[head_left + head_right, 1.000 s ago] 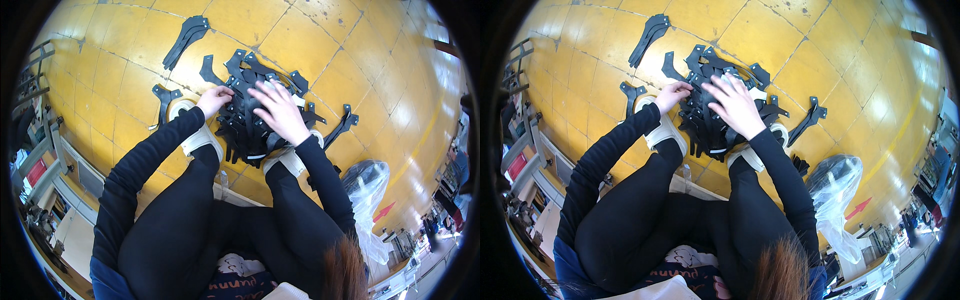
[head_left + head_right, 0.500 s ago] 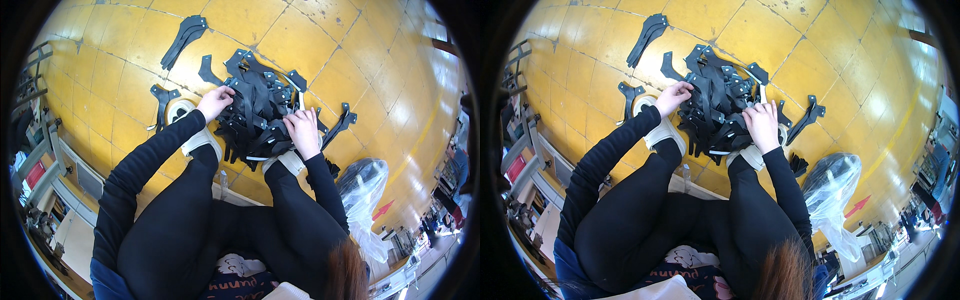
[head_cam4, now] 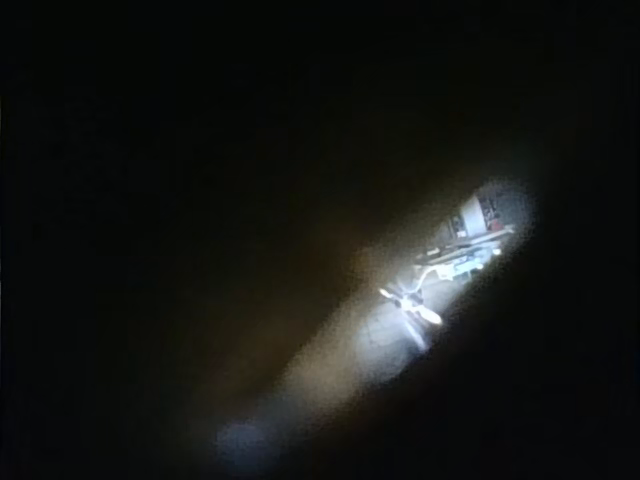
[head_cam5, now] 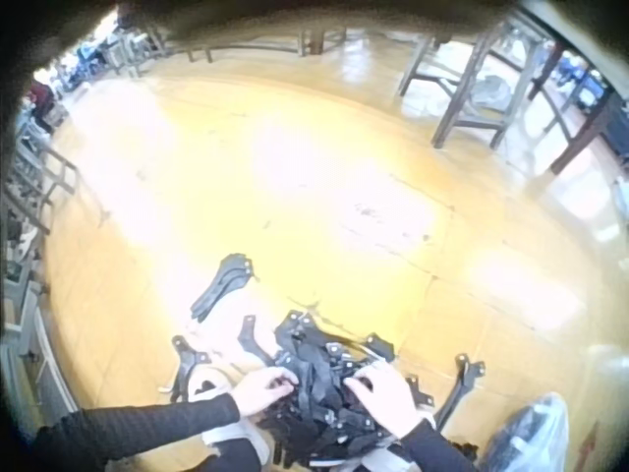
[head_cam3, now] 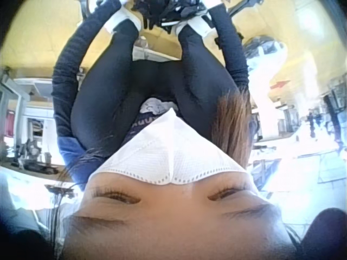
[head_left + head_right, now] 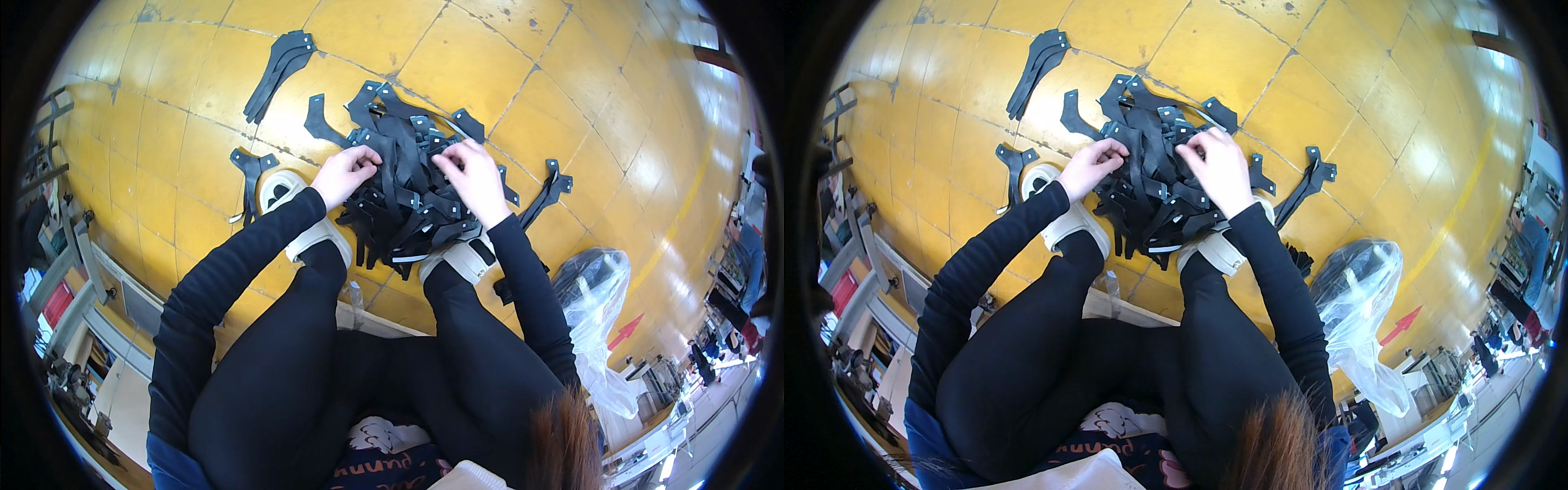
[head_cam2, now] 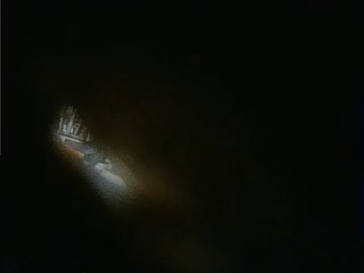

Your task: The person walks to a pile of items, removes a plastic bag, and sits on the floor. They then sort through a pile of black fabric parts, picking them up one by one and placing them into separate piles on the floor.

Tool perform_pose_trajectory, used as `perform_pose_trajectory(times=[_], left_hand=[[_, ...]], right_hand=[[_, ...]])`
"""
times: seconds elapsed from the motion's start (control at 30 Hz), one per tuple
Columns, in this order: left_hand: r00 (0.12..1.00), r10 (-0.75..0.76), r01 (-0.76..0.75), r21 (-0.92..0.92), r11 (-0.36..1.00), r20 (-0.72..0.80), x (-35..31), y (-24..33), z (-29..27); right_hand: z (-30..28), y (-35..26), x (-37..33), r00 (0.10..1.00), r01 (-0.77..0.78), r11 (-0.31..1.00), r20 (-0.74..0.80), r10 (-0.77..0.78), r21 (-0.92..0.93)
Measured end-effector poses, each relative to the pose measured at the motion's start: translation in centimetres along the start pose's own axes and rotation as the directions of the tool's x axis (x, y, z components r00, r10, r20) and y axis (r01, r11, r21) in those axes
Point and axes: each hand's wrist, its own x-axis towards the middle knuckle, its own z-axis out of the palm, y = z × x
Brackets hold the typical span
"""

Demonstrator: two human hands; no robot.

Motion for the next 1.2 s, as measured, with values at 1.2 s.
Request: perform_pose_trajectory(times=[1.2], left_hand=[[0.993, -0.048, 0.058, -0.087, 0.995, 0.110, -0.7, -1.4, 1.1]], right_hand=[[0.7, -0.3, -1.7, 0.999, -0.011, 0.991, -0.043, 0.005, -0.137]])
